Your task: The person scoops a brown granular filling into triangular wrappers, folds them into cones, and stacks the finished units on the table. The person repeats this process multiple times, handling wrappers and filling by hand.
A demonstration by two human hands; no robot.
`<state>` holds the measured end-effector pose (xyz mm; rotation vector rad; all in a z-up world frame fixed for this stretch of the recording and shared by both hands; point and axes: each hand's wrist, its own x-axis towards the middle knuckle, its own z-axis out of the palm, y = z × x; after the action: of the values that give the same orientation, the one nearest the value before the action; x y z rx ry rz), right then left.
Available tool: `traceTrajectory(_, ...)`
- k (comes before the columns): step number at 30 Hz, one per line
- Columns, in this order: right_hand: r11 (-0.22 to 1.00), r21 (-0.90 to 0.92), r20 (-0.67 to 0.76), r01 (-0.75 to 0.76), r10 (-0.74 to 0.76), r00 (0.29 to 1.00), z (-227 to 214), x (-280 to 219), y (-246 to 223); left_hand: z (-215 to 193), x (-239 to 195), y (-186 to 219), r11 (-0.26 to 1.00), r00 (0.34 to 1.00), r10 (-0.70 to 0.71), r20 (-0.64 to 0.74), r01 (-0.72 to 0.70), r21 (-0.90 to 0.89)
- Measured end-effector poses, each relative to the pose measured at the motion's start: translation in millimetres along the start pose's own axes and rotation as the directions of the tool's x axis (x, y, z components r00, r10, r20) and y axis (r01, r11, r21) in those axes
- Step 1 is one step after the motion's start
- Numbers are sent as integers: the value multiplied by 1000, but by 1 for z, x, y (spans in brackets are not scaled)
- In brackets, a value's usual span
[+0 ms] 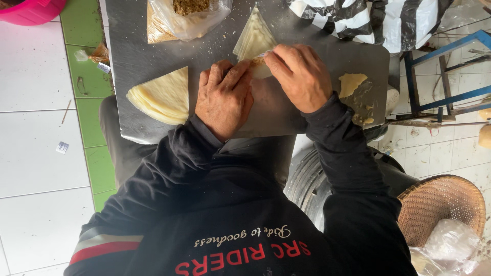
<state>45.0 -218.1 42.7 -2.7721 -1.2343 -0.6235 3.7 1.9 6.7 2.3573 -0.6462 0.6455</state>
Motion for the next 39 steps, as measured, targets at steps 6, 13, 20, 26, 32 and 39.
traceTrajectory(6,1000,-24,-8,7,-7,1000,-2,-1,-1,1,0,0,1000,1000,1,9,-1,6)
traceTrajectory(13,1000,-18,-10,8,-9,1000,-12,-1,-5,1,-2,-1,1000,1000,-5,19,5,-2)
traceTrajectory(20,1000,-20,-8,19,-19,1000,-19,1,-10,3,-4,-3,1000,1000,-9,12,9,-10)
traceTrajectory(26,997,-69,-1,22,-22,1000,-16,-5,-11,4,-5,-3,1000,1000,-6,5,6,10)
traceTrajectory(32,999,-52,-56,9,-12,998,-12,-5,-11,4,-5,-3,1000,1000,-10,-11,10,-6)
traceTrajectory(39,998,-52,-55,20,-23,998,-22,2,-19,15,-3,-1,998,998,-69,2,69,3)
